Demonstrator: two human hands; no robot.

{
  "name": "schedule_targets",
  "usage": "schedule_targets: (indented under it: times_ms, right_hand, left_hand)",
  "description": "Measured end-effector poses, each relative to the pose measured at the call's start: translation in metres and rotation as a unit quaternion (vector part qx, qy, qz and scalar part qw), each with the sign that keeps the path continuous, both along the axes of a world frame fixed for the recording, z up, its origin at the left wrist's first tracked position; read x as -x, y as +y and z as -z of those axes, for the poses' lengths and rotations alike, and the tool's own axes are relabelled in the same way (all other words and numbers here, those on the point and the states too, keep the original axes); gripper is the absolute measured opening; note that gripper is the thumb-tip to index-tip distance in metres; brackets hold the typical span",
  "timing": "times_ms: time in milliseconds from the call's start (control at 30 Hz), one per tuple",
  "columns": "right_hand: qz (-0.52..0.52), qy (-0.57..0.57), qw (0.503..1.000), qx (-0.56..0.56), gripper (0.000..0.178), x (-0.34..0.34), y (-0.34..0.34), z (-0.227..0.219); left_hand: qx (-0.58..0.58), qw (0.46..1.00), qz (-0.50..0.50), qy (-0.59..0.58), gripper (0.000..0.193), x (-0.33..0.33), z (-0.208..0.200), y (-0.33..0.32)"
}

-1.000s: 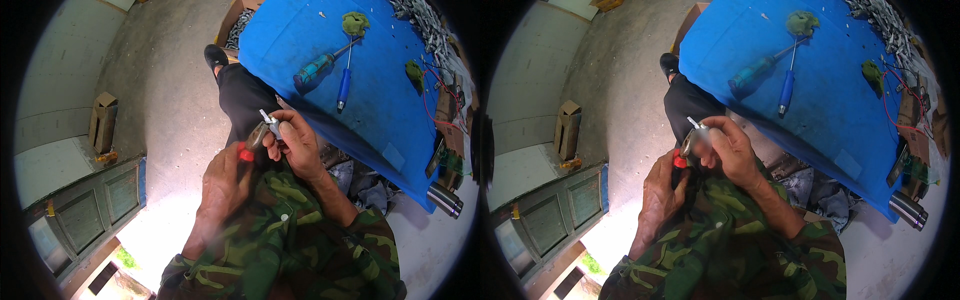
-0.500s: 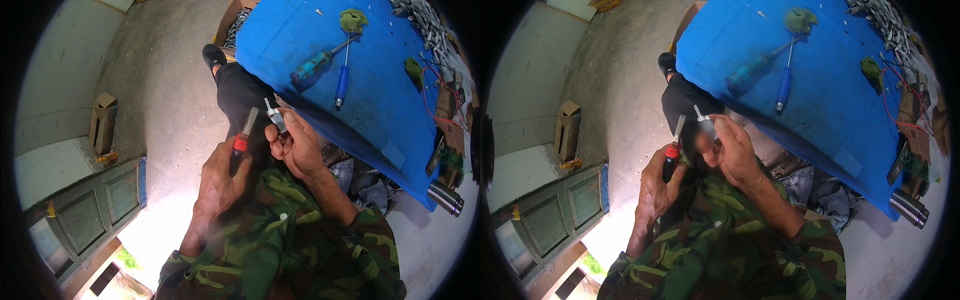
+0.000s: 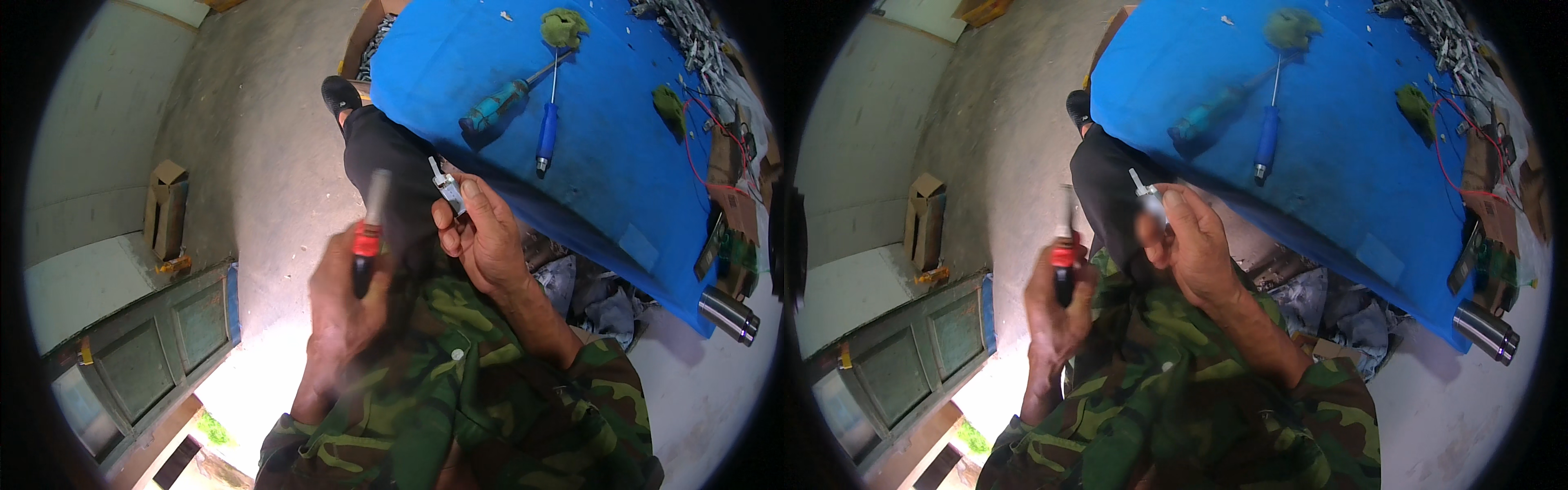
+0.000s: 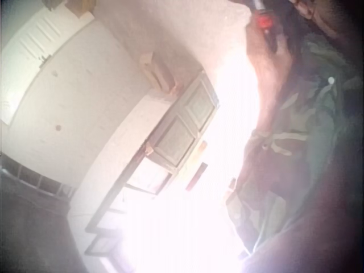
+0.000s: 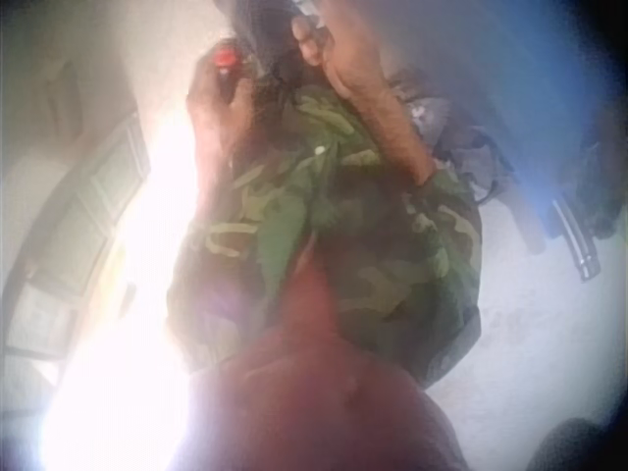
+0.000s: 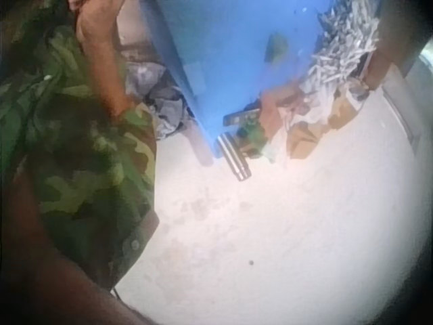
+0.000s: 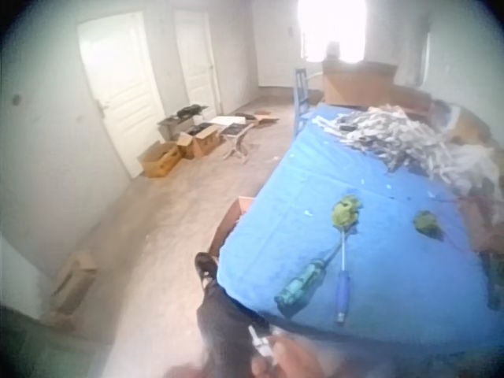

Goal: The person uses pliers and a screwdriver to assemble small metal components on a table, then wipes one of the parts with a cloth.

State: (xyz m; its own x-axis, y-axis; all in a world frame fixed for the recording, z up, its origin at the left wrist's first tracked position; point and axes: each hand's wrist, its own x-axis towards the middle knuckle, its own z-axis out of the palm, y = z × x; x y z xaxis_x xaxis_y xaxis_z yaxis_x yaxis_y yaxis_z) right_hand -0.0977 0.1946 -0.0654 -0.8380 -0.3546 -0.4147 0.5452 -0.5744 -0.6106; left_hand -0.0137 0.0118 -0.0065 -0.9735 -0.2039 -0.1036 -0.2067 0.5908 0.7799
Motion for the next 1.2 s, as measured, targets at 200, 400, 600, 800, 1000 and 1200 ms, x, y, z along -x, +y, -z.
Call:
schedule_targets:
  times_ms: [200,400,600,800,1000,1200]
  right_hand:
    - [-0.031,0.042,0.999,0.017,0.031,-0.005,0.002,0.003]
    - [-0.032,0.020,0.999,0.003,0.030,-0.011,0.013,0.009]
    - [-0.057,0.048,0.997,-0.001,0.033,-0.006,0.008,0.002]
    - [-0.038,0.034,0.999,-0.015,0.037,-0.005,0.013,0.001]
    - [-0.079,0.022,0.996,-0.027,0.038,-0.006,0.009,-0.009]
    - [-0.046,0.025,0.999,0.005,0.033,-0.006,0.013,0.000]
  left_hand:
    - [-0.008,0.999,0.027,0.039,0.043,0.022,-0.008,-0.017]
    - [-0.031,0.996,-0.081,0.026,0.029,0.028,0.000,-0.041]
    - [0.095,0.981,0.167,-0.012,0.035,0.028,-0.006,-0.040]
    - [-0.040,0.992,-0.102,0.062,0.020,0.039,-0.002,-0.076]
    - [0.067,0.976,0.208,-0.001,0.047,0.036,-0.010,-0.045]
    - [0.032,0.997,-0.043,0.049,0.031,0.034,-0.003,-0.054]
